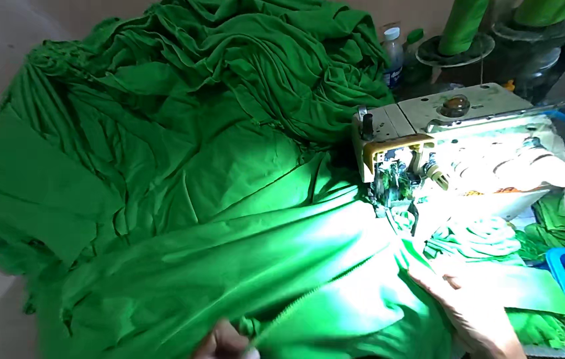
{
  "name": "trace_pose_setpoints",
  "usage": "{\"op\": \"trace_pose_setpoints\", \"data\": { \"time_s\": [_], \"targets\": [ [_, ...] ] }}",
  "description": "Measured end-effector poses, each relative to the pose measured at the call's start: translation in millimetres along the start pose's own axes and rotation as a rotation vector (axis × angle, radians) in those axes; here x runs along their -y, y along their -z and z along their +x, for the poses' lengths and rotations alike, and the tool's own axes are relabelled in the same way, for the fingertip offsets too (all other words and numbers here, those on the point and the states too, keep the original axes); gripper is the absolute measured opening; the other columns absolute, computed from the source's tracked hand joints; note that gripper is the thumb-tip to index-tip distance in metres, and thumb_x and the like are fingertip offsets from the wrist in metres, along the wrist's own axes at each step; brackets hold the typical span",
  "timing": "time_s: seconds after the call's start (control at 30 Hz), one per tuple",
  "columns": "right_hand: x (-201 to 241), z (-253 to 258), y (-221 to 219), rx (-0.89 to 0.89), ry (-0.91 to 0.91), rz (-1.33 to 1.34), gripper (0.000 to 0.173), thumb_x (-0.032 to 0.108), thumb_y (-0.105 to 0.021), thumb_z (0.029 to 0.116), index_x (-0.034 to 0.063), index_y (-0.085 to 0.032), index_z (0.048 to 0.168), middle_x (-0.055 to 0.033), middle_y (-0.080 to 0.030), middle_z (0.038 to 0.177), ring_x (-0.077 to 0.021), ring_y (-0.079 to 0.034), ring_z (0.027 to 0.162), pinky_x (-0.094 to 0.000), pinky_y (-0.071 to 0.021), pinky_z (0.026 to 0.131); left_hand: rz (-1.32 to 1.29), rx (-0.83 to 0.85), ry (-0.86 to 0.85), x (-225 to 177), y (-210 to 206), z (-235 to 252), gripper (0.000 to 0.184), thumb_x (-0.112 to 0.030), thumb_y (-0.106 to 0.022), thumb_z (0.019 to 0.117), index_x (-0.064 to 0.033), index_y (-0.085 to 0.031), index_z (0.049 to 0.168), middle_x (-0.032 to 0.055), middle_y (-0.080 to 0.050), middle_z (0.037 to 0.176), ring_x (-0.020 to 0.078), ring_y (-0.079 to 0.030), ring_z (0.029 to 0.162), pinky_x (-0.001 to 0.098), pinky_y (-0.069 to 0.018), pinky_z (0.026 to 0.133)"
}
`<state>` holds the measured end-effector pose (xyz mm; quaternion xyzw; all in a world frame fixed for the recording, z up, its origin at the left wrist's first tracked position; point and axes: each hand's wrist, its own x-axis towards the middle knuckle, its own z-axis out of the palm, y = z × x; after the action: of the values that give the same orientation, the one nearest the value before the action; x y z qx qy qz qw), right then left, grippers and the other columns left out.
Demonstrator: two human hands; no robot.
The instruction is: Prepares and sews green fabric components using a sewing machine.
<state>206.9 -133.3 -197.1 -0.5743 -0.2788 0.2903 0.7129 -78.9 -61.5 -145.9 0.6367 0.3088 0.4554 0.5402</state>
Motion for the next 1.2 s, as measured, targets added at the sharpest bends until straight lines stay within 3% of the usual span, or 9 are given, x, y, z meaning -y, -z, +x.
{"op": "trace_pose_setpoints", "data": {
  "time_s": [0.1, 0.17, 0.27, 0.53, 0.67, 0.77, 0.93, 1.07, 1.2],
  "targets": [
    [-1, 8, -13, 0.135, -0.087, 0.105, 0.011, 0.003, -0.068, 0.0867, 0.0132, -0.07, 0.082, 0.008, -0.07, 0.069, 0.0004, -0.066, 0.062, -0.0173, -0.0566, 0.058, 0.272, -0.039, -0.217, -30, 2, 67, 0.021, -0.017, -0.067, 0.0922, -0.0382, -0.066, 0.091, -0.0261, -0.064, 0.082, -0.0117, -0.06, 0.073, 0.0091, -0.0515, 0.065],
    [-4, 5, -20, 0.201, -0.079, 0.17, 0.012, 0.004, -0.067, 0.0895, 0.0141, -0.072, 0.085, 0.0082, -0.071, 0.072, 0.0004, -0.067, 0.065, -0.0177, -0.0574, 0.062, 0.374, -0.1, -0.307, -32, 6, 114, 0.021, -0.009, -0.066, 0.0905, -0.0298, -0.064, 0.09, -0.0217, -0.065, 0.082, -0.0083, -0.061, 0.074, 0.0132, -0.0538, 0.068],
    [-10, -2, -22, 0.221, -0.038, 0.209, 0.013, 0.006, -0.067, 0.0896, 0.0168, -0.075, 0.087, 0.0095, -0.073, 0.077, 0.0019, -0.068, 0.071, -0.0167, -0.0577, 0.067, 0.382, -0.173, -0.135, -11, 4, 166, 0.014, 0.002, -0.061, 0.0943, -0.0118, -0.058, 0.094, -0.0101, -0.061, 0.078, -0.0027, -0.057, 0.065, 0.0163, -0.0511, 0.063],
    [-27, -22, -7, 0.432, 0.195, -0.08, 0.014, 0.019, -0.065, 0.0967, 0.0128, -0.074, 0.088, 0.0128, -0.071, 0.083, 0.0081, -0.065, 0.078, -0.0143, -0.0564, 0.072, 0.304, -0.224, -0.09, 18, 10, 174, 0.014, 0.004, -0.063, 0.0947, -0.0106, -0.061, 0.093, -0.0088, -0.06, 0.075, -0.0018, -0.057, 0.064, 0.0143, -0.0507, 0.062],
    [-14, -48, -2, 0.437, 0.187, -0.252, 0.021, 0.009, -0.063, 0.0963, -0.0042, -0.071, 0.082, -0.0025, -0.069, 0.079, 0.0066, -0.061, 0.075, -0.0125, -0.0506, 0.072, 0.26, -0.255, -0.071, 15, 8, 176, 0.019, 0.006, -0.062, 0.094, -0.0118, -0.062, 0.088, -0.0097, -0.061, 0.072, -0.0021, -0.057, 0.062, 0.0139, -0.0507, 0.061],
    [-13, -49, 0, 0.338, 0.391, -0.44, 0.026, 0.014, -0.066, 0.0949, -0.0039, -0.073, 0.077, -0.0144, -0.071, 0.079, -0.0043, -0.064, 0.08, -0.016, -0.05, 0.074, 0.24, -0.27, -0.034, 13, 7, 179, 0.019, 0.005, -0.062, 0.0949, -0.0126, -0.063, 0.087, -0.01, -0.064, 0.072, -0.0024, -0.058, 0.059, 0.0131, -0.0505, 0.058],
    [-14, -35, -13, 0.212, 0.393, -0.354, 0.028, 0.025, -0.062, 0.0994, 0.0017, -0.074, 0.089, -0.0021, -0.068, 0.086, 0.0051, -0.06, 0.086, -0.0118, -0.0501, 0.078, 0.231, -0.286, -0.015, 12, 5, 179, 0.017, 0.005, -0.061, 0.096, -0.0114, -0.063, 0.09, -0.009, -0.063, 0.073, -0.0017, -0.058, 0.059, 0.0127, -0.0496, 0.056],
    [-37, -9, -20, 0.069, 0.329, -0.356, 0.025, 0.028, -0.061, 0.0975, 0.0062, -0.072, 0.09, 0.0054, -0.065, 0.08, 0.0083, -0.059, 0.073, -0.0094, -0.0499, 0.065, 0.231, -0.276, -0.041, 15, 6, 180, 0.018, 0.006, -0.061, 0.0948, -0.0112, -0.063, 0.09, -0.0089, -0.063, 0.072, -0.0011, -0.058, 0.06, 0.0138, -0.0503, 0.058],
    [-39, -4, -18, 0.167, 0.307, -0.163, 0.02, 0.022, -0.062, 0.0971, 0.0088, -0.074, 0.089, 0.0078, -0.069, 0.082, 0.0064, -0.063, 0.074, -0.0119, -0.0533, 0.067, 0.231, -0.274, -0.045, 17, 7, 180, 0.018, 0.007, -0.061, 0.0948, -0.0106, -0.063, 0.09, -0.0082, -0.063, 0.073, -0.0006, -0.059, 0.061, 0.0144, -0.0517, 0.06]
  ]
}}
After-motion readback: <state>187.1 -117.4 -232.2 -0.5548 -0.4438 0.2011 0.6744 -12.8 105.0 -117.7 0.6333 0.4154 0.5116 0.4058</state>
